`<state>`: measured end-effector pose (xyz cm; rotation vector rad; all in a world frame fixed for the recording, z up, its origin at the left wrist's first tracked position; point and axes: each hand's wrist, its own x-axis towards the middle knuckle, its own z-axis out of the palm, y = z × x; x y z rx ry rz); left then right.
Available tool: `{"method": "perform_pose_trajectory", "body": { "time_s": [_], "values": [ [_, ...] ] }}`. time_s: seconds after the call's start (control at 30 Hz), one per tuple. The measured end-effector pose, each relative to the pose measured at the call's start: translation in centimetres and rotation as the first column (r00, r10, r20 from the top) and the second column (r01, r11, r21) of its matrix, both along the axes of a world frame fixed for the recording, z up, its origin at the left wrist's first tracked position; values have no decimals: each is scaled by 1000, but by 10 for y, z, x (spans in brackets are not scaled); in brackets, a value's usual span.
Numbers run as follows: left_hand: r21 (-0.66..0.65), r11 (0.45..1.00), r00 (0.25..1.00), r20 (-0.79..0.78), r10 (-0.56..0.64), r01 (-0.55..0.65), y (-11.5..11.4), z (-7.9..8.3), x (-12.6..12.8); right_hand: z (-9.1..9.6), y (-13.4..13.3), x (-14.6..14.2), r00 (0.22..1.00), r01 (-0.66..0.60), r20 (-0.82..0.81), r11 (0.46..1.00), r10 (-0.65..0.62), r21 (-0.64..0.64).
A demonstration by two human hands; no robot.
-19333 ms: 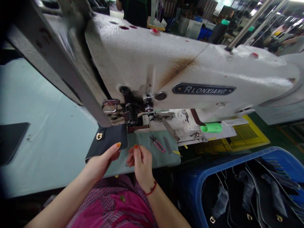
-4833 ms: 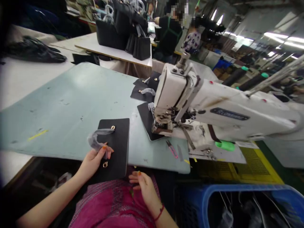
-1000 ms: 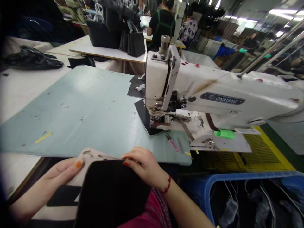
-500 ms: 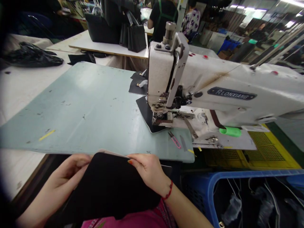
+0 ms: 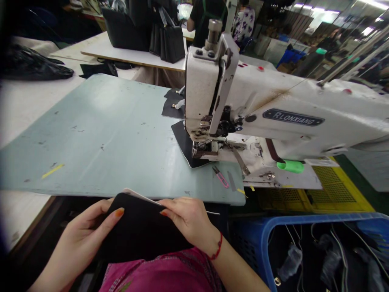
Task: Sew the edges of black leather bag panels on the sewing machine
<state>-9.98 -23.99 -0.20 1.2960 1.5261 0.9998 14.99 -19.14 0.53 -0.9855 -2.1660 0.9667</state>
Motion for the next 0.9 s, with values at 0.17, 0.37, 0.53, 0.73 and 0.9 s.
{"method": "perform_pose_trajectory", "body": {
  "time_s": [0.17,0.37,0.53,0.73,0.9],
  "values": [
    [-1,999,999,17,33,-33,0,2,7,9,-2,-2,997,60,-35,997,-61,-43],
    [60,997,996,-68,58,-54,-6,-5,9,10,-4,-5,997,76,-26,995,-78,-68],
    [147,988,989,-135,58,-38,-4,1,13,10,-3,-12,994,93,-66,996,-93,1],
    [242,969,985,-171,-7,49,1,10,22,17,1,-23,994,68,-81,998,-67,8],
    [247,964,979,-199,-48,98,4,12,25,19,2,-29,992,68,-112,997,-63,36]
  ]
}}
